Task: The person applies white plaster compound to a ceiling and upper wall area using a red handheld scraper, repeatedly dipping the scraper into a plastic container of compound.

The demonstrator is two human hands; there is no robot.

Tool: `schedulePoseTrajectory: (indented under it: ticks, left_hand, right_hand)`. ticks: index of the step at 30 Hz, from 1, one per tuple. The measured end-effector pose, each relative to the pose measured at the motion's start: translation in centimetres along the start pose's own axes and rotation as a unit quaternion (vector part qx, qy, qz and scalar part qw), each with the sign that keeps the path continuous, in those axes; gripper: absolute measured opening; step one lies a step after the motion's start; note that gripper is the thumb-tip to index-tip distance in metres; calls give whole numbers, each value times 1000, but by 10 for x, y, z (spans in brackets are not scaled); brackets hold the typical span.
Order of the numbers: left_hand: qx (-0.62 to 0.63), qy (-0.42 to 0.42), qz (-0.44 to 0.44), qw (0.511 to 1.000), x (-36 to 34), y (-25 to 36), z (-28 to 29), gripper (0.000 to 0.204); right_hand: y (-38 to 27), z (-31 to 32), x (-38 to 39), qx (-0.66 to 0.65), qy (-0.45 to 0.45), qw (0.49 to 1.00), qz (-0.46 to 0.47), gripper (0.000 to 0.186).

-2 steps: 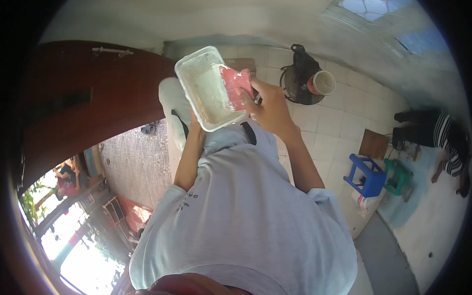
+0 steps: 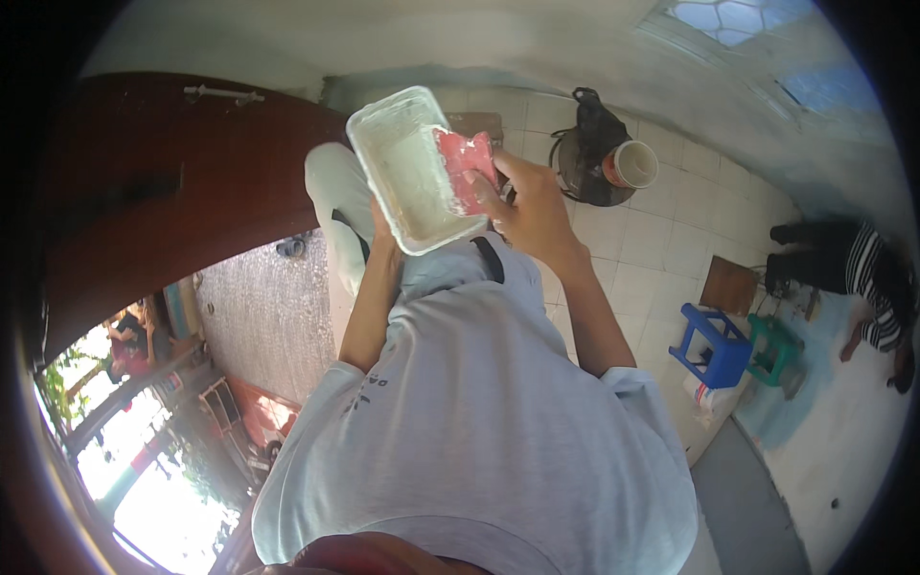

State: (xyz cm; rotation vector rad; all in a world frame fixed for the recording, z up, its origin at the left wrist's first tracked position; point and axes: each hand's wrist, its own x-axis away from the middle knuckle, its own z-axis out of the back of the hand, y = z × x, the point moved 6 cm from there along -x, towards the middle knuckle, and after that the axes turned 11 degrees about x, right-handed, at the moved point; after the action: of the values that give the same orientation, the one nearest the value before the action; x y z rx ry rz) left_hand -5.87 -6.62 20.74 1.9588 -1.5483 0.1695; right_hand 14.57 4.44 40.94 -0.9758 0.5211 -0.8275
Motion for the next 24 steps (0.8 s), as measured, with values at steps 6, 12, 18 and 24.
schedulePoseTrajectory:
  ticks: [6,12,18,24]
  left_hand:
    - [-93,17,11,995,25,19,-69,74]
    - [-168,21,85,982,-3,11,-50,65]
    - [-161,0,120,980,-32,7,-65,69]
    - [-60,-71,89,992,-58,1,-82,78]
  right_hand:
    - [-8,4,-23,114,33,989,87,22]
    - [-13,4,-41,158,76,975,134,20]
    - [3,19,-46,107,109,986,61,17]
    - [0,33,-59,129,165,968,139,16]
